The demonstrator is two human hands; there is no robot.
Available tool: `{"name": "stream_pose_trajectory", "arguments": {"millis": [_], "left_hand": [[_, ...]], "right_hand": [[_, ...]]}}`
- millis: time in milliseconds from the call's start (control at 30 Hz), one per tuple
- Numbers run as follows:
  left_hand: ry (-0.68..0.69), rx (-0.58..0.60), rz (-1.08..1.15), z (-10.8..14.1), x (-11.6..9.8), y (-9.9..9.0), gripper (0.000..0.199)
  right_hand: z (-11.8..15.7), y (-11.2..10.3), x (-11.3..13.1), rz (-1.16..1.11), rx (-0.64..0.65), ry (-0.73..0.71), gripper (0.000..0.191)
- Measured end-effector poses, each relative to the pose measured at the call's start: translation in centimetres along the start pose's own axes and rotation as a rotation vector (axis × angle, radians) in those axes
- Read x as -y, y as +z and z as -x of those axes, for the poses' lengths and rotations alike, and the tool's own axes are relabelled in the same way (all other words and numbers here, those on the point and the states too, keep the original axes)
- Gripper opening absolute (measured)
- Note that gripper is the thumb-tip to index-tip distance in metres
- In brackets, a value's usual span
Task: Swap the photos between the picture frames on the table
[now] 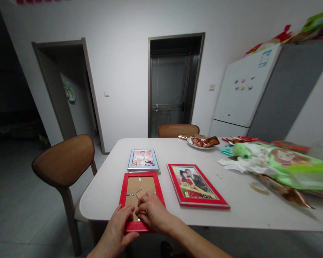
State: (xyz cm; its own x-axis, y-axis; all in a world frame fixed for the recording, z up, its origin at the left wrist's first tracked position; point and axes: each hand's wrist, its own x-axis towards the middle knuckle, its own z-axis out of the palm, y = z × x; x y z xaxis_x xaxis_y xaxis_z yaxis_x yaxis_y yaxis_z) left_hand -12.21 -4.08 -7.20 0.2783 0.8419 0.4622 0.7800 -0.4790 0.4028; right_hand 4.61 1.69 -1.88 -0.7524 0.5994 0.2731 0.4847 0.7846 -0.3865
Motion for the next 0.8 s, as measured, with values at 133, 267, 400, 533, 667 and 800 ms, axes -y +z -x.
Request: {"name": "stream_pose_trajectory", "arguments": {"millis": [133, 267, 400, 533, 667, 800], "left_hand": [[-0.020, -0.048, -0.010, 0.4, 0.3, 0.4, 0.061], [-0.009, -0.047, -0.016, 0.5, 0.6, 0.5, 0.060], [0.007, -0.022, -0.030, 0.3, 0.4, 0.0, 0.059], [0.020, 0.002, -0.041, 0.1, 0.2, -0.3, 0.057], [0.036, -0.002, -0.029, 0.2, 0.4, -0.1, 0.063], [0.020, 0.024, -0.022, 0.2, 0.1, -0.3, 0.066]], "right_hand": [[1.1, 0.1, 0.8, 0.000, -0.001, -0.021, 0.021], [1.5, 0.1, 0.9, -0.027, 0.005, -0.036, 0.021], [0.6, 0.2, -0.1, -0.048, 0.028, 0.013, 0.018], [0.0, -0.2, -0.9, -0.129, 0.094, 0.022, 0.015], [0.3, -0.6, -0.7, -0.147, 0.096, 0.002, 0.019], [0.9, -0.3, -0.5, -0.121, 0.042, -0.042, 0.023]]}}
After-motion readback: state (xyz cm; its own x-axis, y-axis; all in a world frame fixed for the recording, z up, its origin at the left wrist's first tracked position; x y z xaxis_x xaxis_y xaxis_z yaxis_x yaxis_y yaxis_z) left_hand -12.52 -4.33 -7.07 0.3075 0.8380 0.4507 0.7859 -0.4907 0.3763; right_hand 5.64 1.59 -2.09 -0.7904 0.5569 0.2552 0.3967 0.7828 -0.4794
